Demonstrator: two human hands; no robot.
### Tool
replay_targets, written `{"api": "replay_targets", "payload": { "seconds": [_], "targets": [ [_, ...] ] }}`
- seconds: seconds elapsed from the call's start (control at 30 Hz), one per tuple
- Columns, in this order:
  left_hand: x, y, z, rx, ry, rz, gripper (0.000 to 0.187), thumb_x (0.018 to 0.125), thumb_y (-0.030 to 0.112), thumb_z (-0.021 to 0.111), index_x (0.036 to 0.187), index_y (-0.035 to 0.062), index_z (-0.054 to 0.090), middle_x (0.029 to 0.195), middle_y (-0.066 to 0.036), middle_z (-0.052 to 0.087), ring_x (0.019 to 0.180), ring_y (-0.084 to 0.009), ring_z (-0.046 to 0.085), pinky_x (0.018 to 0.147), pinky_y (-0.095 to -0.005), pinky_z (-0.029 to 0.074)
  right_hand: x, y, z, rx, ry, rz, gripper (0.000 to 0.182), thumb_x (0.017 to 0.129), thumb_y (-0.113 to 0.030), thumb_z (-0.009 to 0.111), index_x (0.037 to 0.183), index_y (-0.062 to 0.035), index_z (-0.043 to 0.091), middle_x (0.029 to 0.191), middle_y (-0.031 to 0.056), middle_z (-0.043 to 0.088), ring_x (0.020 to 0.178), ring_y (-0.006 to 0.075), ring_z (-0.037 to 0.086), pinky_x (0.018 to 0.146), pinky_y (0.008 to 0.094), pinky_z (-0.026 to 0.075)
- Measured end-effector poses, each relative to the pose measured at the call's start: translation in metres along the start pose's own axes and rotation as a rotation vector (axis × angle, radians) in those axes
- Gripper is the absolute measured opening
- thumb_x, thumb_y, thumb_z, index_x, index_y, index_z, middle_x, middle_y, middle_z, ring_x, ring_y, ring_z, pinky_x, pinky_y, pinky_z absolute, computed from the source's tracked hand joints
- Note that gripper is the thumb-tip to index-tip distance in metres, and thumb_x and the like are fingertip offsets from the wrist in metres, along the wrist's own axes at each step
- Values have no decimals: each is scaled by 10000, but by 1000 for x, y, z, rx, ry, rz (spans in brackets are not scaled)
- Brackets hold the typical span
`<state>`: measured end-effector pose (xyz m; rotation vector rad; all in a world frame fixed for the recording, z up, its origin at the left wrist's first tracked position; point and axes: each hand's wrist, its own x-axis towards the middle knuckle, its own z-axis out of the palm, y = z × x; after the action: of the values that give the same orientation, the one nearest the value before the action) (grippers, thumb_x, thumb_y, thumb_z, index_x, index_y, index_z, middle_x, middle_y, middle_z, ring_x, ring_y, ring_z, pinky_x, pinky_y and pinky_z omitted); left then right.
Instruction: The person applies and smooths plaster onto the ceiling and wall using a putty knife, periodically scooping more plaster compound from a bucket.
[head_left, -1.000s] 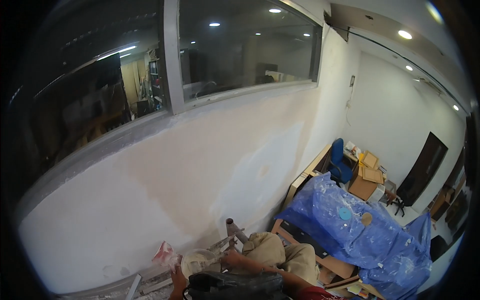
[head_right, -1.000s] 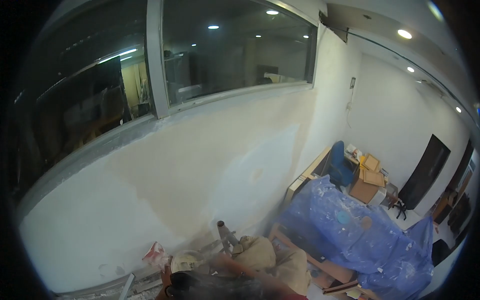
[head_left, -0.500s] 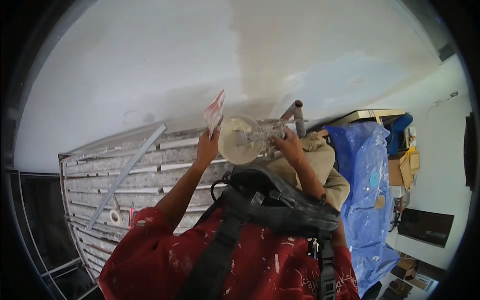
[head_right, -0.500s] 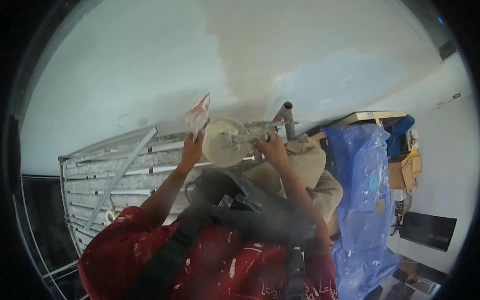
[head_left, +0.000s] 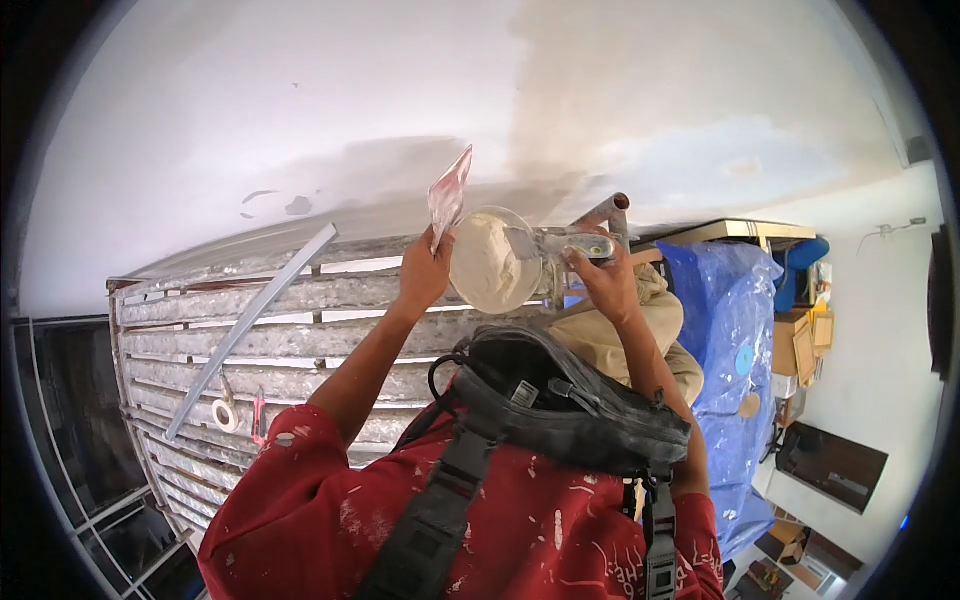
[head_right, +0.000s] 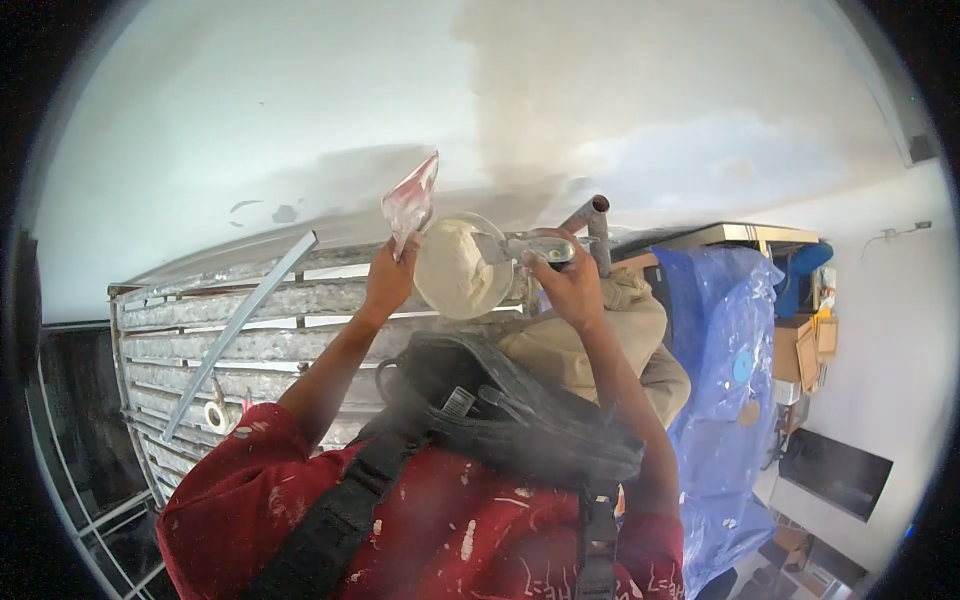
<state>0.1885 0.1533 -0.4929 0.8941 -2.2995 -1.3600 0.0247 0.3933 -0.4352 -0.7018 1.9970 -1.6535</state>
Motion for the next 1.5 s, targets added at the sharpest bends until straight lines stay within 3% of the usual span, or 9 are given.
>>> {"api": "replay_targets", "payload": {
  "seconds": [0.3, 0.4, 0.5, 0.8, 1.0, 1.1, 1.3, 1.4, 1.5],
  "targets": [
    [23, 59, 7, -61, 63, 344, 409, 1025, 346, 522, 1264, 29, 622, 696, -254, 620, 648, -445, 621, 607, -486, 462, -16, -55, -1, -493, -51, -321, 431, 809, -19, 733, 1226, -85, 647, 1196, 124, 665, 1084, 305, 650, 921, 371, 529],
    [34, 69, 13, -13, -44, 148, 425, 1018, 359, 553, 1138, -34, 661, 707, -195, 667, 629, -266, 637, 627, -399, 480, -29, -60, -4, -551, -14, -391, 470, 799, -3, 722, 1246, -118, 634, 1195, 114, 653, 1079, 333, 643, 899, 395, 540],
    [36, 86, 26, -49, 29, 225, 431, 1015, 371, 555, 1135, -28, 664, 671, -173, 647, 578, -228, 578, 598, -377, 470, -47, -66, -13, -549, -49, -339, 466, 785, -14, 728, 1231, -115, 638, 1199, 120, 653, 1069, 329, 648, 868, 406, 550],
    [39, 133, 42, 71, -51, 364, 419, 1019, 350, 526, 1381, 146, 574, 726, -223, 653, 632, -381, 632, 617, -423, 491, -48, -65, -63, -498, 198, -256, 376, 816, -51, 728, 1186, -37, 661, 1068, 156, 706, 946, 315, 693, 844, 365, 536],
    [47, 141, 62, 13, 10, 281, 411, 1018, 344, 530, 1340, 100, 605, 724, -217, 655, 585, -329, 624, 586, -412, 482, -73, -39, -55, -450, 294, -295, 351, 825, -75, 734, 1166, -24, 666, 1026, 161, 716, 931, 303, 700, 815, 353, 537],
    [43, 146, 71, 6, -21, 174, 452, 1012, 376, 554, 1175, -34, 653, 674, -134, 590, 615, -179, 495, 627, -370, 462, -80, -36, -49, -427, 329, -252, 340, 829, -79, 733, 1156, -14, 668, 989, 153, 724, 898, 284, 708, 803, 349, 538],
    [36, 143, 85, 5, -83, 266, 430, 1006, 367, 559, 1144, -26, 663, 712, -165, 627, 635, -189, 513, 657, -367, 470, -75, -40, -72, -418, 390, -253, 325, 845, -83, 709, 1161, -20, 669, 932, 158, 729, 836, 248, 717, 771, 329, 538],
    [40, 139, 98, 96, -85, 266, 419, 1011, 329, 537, 1285, 25, 624, 700, -212, 641, 608, -317, 622, 619, -428, 479, -71, -51, -88, -426, 356, -132, 329, 846, -97, 711, 1165, -24, 669, 967, 170, 724, 855, 255, 711, 774, 331, 539],
    [38, 129, 123, -88, -43, 344, 422, 1010, 325, 541, 1257, -5, 629, 722, -204, 659, 613, -324, 604, 643, -427, 481, -78, -42, -104, -505, 312, -212, 350, 820, -124, 721, 1150, -28, 659, 1060, 173, 695, 927, 330, 682, 800, 384, 540]
  ]
}}
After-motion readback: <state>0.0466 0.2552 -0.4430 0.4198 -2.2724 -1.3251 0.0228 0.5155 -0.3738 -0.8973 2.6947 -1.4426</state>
